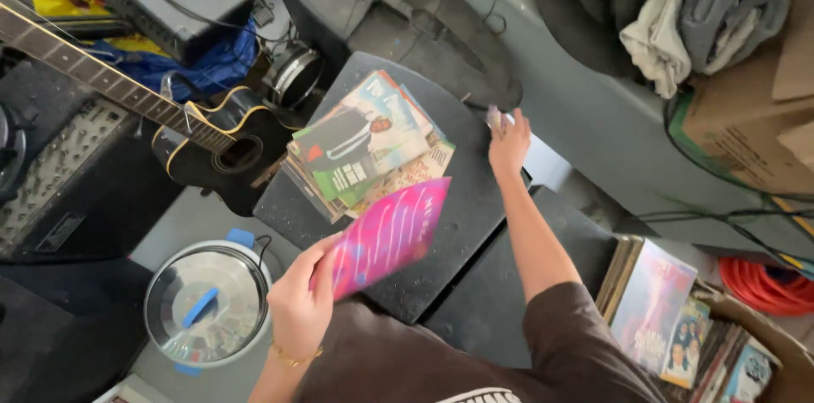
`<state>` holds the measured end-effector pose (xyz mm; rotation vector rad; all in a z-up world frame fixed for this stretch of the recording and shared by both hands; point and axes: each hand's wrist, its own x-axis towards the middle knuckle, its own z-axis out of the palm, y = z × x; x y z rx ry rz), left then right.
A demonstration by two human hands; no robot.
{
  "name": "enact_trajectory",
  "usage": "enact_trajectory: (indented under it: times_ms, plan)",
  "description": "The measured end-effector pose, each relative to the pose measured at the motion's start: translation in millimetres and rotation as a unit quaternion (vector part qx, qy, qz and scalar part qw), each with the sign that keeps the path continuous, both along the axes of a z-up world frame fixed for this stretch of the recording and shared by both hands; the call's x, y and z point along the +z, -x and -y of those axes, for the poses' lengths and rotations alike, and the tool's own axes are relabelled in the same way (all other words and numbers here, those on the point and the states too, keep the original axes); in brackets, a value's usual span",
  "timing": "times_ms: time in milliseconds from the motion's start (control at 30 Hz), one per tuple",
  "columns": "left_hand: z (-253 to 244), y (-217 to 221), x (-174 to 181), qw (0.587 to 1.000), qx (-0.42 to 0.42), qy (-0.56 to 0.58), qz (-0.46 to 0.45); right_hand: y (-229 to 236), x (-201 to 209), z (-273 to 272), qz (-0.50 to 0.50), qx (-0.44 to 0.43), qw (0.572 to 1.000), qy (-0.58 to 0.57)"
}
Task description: The person wipes the covers of several magazines with a small cloth, picking them up from a stack on a table, cleaning them, and placing them into a cardboard box. The person handles each magazine individually, wiping both the front and back covers before stacking them in the box.
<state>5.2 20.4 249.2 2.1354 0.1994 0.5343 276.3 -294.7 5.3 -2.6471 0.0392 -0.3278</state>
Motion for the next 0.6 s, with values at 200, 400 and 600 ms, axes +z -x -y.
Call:
enact_trajectory:
  times_ms: [200, 400, 600]
  plan:
    - [40, -14, 0, 0.978, -0.114, -0.051, 0.169, 127, 73, -43, -0.043, 0.053, 0.960, -0.271]
    - [113, 12, -92, 0.862, -0.436, -0.170, 0.197, 248, 100, 28, -0.219, 0.001, 0.534, -0.816]
    - [194, 52, -141, 0.716, -0.649, -0.169, 0.195, 309, 121, 138, -0.141, -0.104, 0.826, -0.536]
